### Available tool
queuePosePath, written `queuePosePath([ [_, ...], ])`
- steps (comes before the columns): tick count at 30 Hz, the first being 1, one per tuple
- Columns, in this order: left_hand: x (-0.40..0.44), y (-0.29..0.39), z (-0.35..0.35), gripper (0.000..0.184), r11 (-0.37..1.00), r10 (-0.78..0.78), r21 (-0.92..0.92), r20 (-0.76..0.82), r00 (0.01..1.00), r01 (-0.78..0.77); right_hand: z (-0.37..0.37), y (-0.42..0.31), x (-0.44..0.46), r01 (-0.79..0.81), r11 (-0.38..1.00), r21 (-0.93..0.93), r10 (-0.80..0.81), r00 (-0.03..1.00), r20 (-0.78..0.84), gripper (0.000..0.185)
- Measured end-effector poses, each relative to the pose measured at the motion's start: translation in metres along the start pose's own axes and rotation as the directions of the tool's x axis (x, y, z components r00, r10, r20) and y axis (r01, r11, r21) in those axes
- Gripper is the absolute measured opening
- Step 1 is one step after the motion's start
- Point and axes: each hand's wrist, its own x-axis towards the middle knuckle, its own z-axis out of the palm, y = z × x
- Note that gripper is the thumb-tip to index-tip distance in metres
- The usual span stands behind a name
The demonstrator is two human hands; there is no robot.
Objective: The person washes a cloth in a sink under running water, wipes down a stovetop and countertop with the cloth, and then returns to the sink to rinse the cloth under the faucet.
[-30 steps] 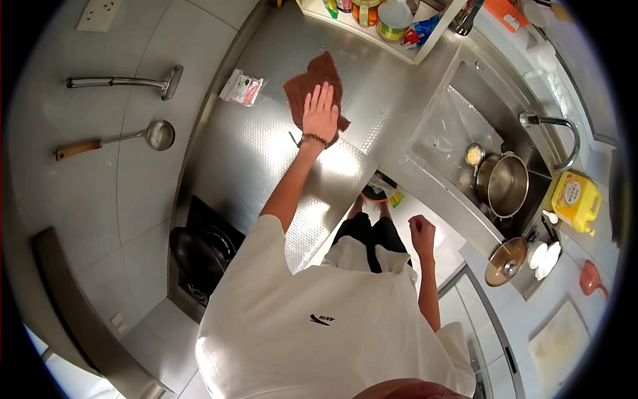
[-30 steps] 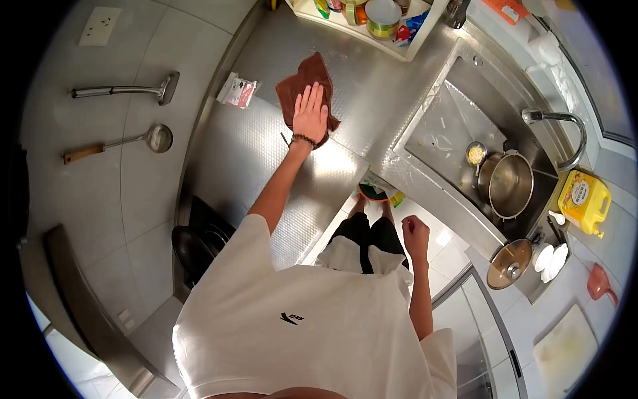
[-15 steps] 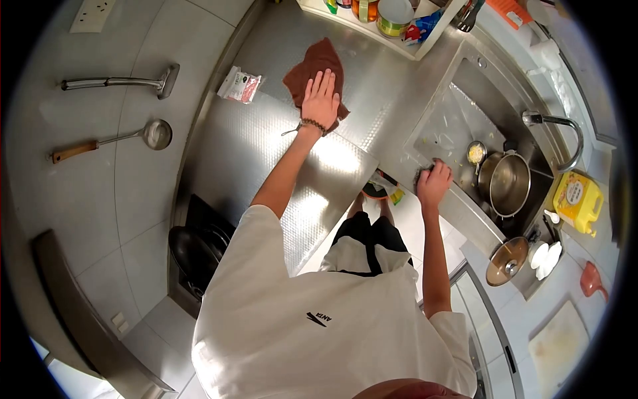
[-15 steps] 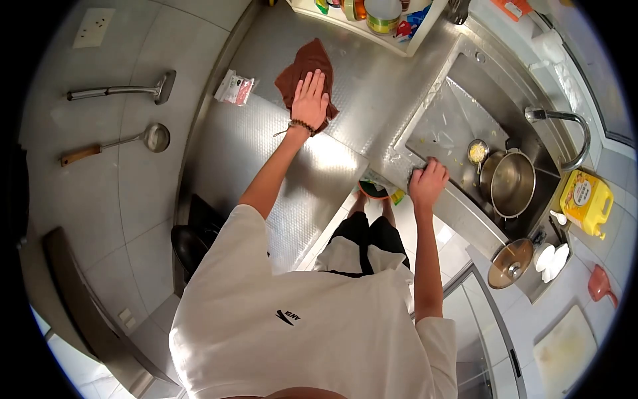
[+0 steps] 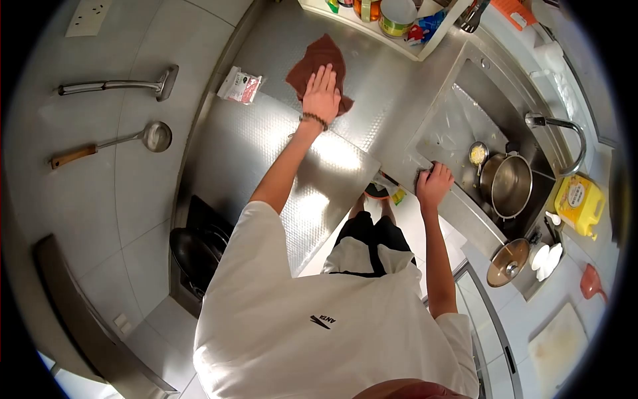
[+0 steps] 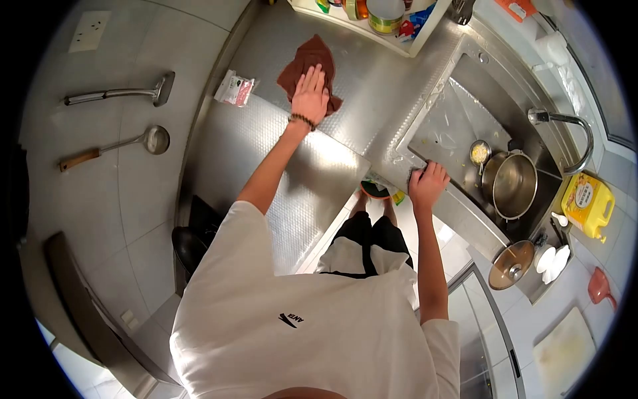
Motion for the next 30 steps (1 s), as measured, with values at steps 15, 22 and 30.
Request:
queuePosePath([
  [15,0.005,0.003,0.008,0.052,1.000,0.000,0.009,-0.033,0.999,0.001,-0.001,0.000,-0.001,0.002,0.999,-0.039,-0.002,1.000,-0.001,0.028],
  [22,0.039,-0.003,0.009,0.054,0.999,0.018,0.034,-0.049,0.999,-0.016,0.000,-0.002,-0.001,-0.020,0.998,-0.059,0.020,1.000,0.005,0.028],
  [30,0.000,0.003,0.000,0.054,1.000,-0.004,0.010,-0.009,1.000,0.004,0.000,0.000,0.000,-0.005,1.000,-0.031,0.004,1.000,-0.029,0.027],
])
